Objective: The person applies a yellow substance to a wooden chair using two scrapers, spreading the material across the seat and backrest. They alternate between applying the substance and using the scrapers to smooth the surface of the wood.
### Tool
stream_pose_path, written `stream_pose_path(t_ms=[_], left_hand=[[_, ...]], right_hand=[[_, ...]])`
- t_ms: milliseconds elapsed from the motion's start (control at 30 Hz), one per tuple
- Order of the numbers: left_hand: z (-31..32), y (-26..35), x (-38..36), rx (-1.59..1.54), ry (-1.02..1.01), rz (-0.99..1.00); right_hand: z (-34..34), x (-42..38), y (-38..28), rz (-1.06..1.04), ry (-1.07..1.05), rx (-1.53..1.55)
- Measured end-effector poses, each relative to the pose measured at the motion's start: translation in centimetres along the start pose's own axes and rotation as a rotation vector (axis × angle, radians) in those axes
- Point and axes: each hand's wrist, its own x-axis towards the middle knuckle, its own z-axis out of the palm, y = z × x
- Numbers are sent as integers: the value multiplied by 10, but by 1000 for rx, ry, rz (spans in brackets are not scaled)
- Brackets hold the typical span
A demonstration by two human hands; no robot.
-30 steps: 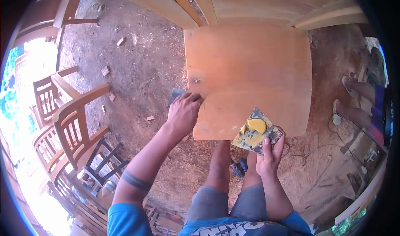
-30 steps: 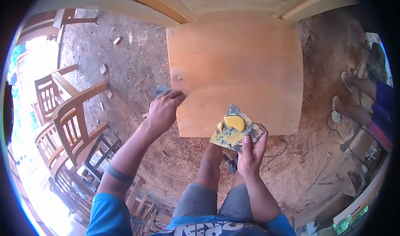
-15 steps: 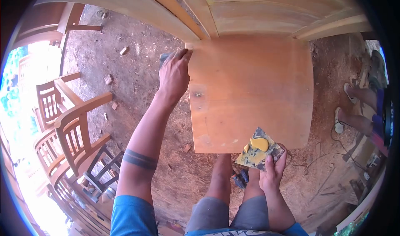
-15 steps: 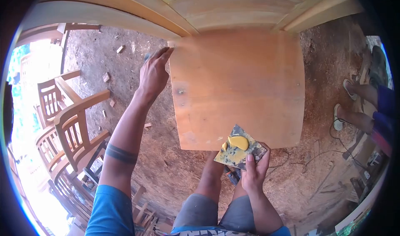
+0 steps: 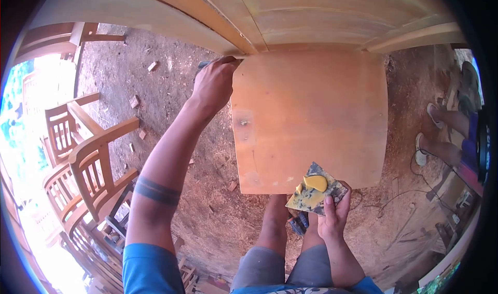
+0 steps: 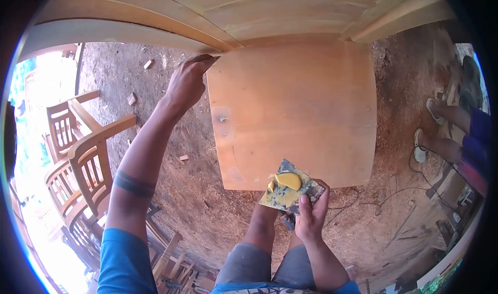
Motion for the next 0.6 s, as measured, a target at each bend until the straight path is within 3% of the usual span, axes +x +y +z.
stream_pose_path(t_ms=[67,167,300,433,533,600], left_hand=[[11,0,1,-29,50,-15],[-6,5,-12,-57,-289,-76],[-15,-3,-7,-38,-76,32],[12,-2,-9,5,39,-1],[-4,24,-31,-78,-380,-61],[1,50,-41,-93,-254,-13]], right_hand=[[3,1,2,-25,32,-27],[9,0,-9,83,44,60],[0,2,-8,75,-48,48],[2,1,-9,56,-20,5],[-3,-3,-2,84,-13,57],[-3,-1,-6,100,-22,66]])
